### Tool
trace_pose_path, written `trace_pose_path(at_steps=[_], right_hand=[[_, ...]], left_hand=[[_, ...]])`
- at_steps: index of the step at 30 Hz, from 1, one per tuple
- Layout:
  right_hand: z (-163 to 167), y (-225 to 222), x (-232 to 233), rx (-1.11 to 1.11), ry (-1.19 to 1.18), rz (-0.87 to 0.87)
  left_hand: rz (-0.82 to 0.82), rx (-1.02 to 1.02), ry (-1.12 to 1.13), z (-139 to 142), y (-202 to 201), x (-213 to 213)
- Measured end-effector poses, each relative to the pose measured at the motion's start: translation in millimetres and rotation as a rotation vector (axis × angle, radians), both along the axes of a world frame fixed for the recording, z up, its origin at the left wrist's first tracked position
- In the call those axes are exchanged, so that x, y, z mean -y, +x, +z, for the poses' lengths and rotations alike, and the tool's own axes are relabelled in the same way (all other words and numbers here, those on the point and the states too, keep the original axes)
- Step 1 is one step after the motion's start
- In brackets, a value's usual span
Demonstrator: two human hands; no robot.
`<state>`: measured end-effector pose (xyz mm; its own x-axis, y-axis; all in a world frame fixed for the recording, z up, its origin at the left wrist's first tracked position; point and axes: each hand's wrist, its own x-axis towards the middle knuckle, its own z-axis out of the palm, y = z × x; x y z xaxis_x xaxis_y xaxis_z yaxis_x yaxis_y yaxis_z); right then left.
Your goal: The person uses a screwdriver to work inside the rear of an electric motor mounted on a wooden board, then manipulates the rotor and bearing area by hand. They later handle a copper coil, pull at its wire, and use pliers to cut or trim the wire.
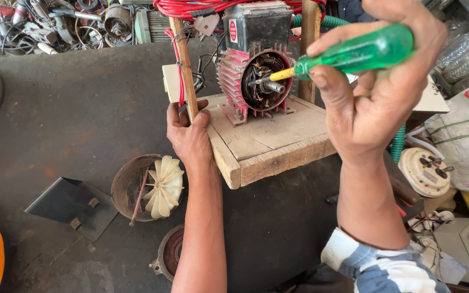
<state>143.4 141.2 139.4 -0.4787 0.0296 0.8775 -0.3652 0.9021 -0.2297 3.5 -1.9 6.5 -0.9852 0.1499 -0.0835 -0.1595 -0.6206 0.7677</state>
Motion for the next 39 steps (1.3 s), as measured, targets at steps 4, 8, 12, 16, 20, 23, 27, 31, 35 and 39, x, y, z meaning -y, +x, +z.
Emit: trace_pose_path(at_steps=[4, 8, 12, 16, 20, 23, 27, 31, 35, 39], right_hand=[[-2.0, 1.6, -5.7, 0.017, -0.013, 0.02], [-1.7, 2.3, -18.3, -0.014, 0.032, -0.023], [-3.5, 6.2, -26.8, -0.034, 0.073, -0.054], [-5.0, 11.7, -23.5, -0.035, 0.064, -0.027], [1.9, 21.1, -12.5, 0.006, 0.095, 0.018], [3.1, 34.9, 4.0, 0.1, 0.079, 0.072], [12.3, 43.3, 10.5, 0.209, 0.09, 0.094], [13.9, 46.2, 13.6, 0.239, -0.014, 0.13], [8.6, 45.0, 14.5, 0.198, -0.036, 0.178], [-5.4, 46.9, 24.2, 0.165, -0.033, 0.169]], left_hand=[[0.002, -0.001, 0.002, 0.0, -1.4, -0.7], [0.007, -0.005, -0.007, -1.4, -2.0, -0.5], [0.008, 0.0, 0.016, -1.8, -2.0, -1.2], [0.006, -0.009, 0.009, -1.3, -1.3, -1.4], [0.005, -0.005, 0.005, -1.6, -0.3, -0.4], [0.005, -0.021, 0.003, -1.3, -1.4, 0.1], [0.004, -0.008, -0.007, 0.7, -1.4, 0.5], [0.0, 0.006, -0.016, 1.8, -1.2, 0.8], [0.003, -0.018, -0.018, -0.2, -1.3, 1.1], [0.01, -0.035, -0.058, -2.2, -2.7, 1.3]])
